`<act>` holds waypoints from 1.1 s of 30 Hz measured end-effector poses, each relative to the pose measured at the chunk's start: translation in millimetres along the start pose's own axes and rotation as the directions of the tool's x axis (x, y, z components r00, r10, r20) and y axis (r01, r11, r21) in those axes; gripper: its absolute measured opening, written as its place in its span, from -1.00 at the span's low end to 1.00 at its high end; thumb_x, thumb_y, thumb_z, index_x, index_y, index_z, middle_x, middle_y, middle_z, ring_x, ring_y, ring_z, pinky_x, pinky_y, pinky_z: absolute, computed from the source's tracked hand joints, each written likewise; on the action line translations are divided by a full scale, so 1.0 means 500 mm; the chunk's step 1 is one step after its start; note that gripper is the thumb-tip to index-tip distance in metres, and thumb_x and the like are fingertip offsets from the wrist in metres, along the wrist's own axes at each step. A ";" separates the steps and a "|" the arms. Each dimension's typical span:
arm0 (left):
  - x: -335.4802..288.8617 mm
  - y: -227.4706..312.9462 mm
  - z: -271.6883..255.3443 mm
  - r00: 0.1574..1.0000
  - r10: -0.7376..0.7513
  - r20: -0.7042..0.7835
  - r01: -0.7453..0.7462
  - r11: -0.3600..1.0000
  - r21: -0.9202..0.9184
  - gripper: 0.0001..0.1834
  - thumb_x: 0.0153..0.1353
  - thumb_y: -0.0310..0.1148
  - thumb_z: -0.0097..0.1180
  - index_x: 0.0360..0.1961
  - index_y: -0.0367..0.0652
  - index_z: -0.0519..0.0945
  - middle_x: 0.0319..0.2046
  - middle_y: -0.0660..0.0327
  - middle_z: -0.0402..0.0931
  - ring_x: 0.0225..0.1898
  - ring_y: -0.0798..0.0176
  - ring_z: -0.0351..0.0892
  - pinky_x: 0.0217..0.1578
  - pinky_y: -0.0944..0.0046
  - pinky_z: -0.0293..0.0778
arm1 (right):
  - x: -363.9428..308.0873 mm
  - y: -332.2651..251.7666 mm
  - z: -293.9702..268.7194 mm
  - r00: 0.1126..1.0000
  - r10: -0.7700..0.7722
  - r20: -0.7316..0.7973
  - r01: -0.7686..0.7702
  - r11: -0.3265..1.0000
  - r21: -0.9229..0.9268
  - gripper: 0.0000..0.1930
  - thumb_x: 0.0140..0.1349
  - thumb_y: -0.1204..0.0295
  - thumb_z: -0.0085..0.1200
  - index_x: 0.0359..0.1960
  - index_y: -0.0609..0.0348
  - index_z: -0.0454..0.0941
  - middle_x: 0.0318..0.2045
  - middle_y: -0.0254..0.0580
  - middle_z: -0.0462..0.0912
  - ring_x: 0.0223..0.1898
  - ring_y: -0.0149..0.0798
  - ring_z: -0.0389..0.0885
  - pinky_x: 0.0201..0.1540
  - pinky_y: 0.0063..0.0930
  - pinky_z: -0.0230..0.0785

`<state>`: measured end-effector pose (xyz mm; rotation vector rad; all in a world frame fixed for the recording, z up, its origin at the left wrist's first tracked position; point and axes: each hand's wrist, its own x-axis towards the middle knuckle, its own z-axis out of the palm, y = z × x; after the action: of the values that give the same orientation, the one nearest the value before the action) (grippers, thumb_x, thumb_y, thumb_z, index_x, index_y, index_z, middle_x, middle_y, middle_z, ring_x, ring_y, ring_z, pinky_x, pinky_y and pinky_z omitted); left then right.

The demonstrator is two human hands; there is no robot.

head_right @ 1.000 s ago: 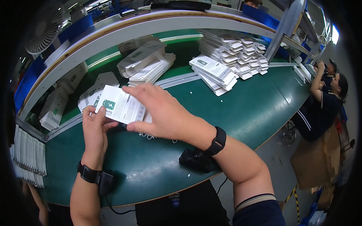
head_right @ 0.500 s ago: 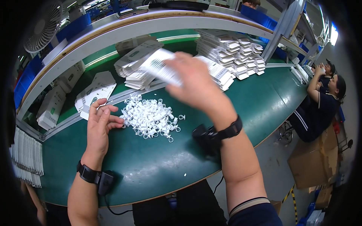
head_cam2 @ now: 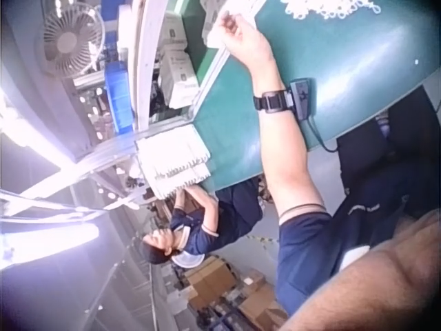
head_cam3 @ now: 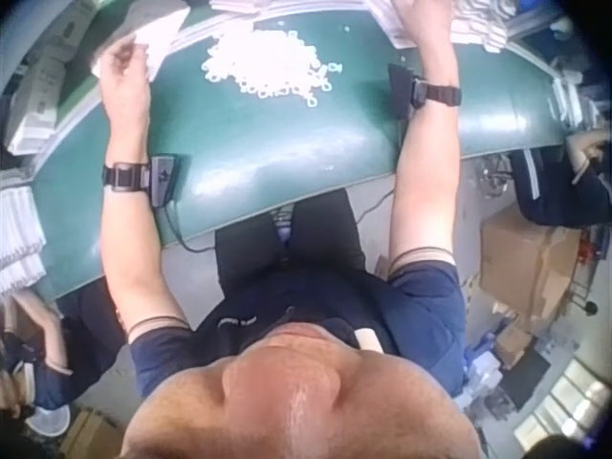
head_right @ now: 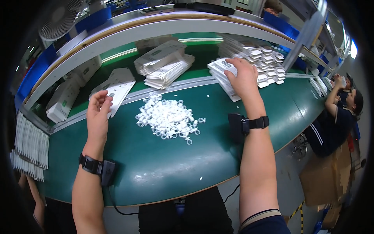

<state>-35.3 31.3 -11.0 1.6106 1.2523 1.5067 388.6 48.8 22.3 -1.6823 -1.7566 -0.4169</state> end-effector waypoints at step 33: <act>0.027 -0.027 -0.061 0.998 0.029 -0.056 0.024 0.648 0.761 -0.37 0.08 -0.38 0.30 0.22 0.00 0.40 0.00 0.12 0.38 -0.01 0.09 0.46 -0.04 0.12 0.40 | -0.075 -0.226 0.074 0.799 -0.450 0.398 0.200 0.824 0.530 -0.69 0.20 0.41 0.07 0.00 0.13 0.56 -0.01 -0.04 0.59 0.07 0.00 0.50 0.15 -0.22 0.33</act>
<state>-69.4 43.3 -12.2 2.0659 2.1161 1.0564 268.6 30.1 -5.2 -1.1832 -2.3272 0.3376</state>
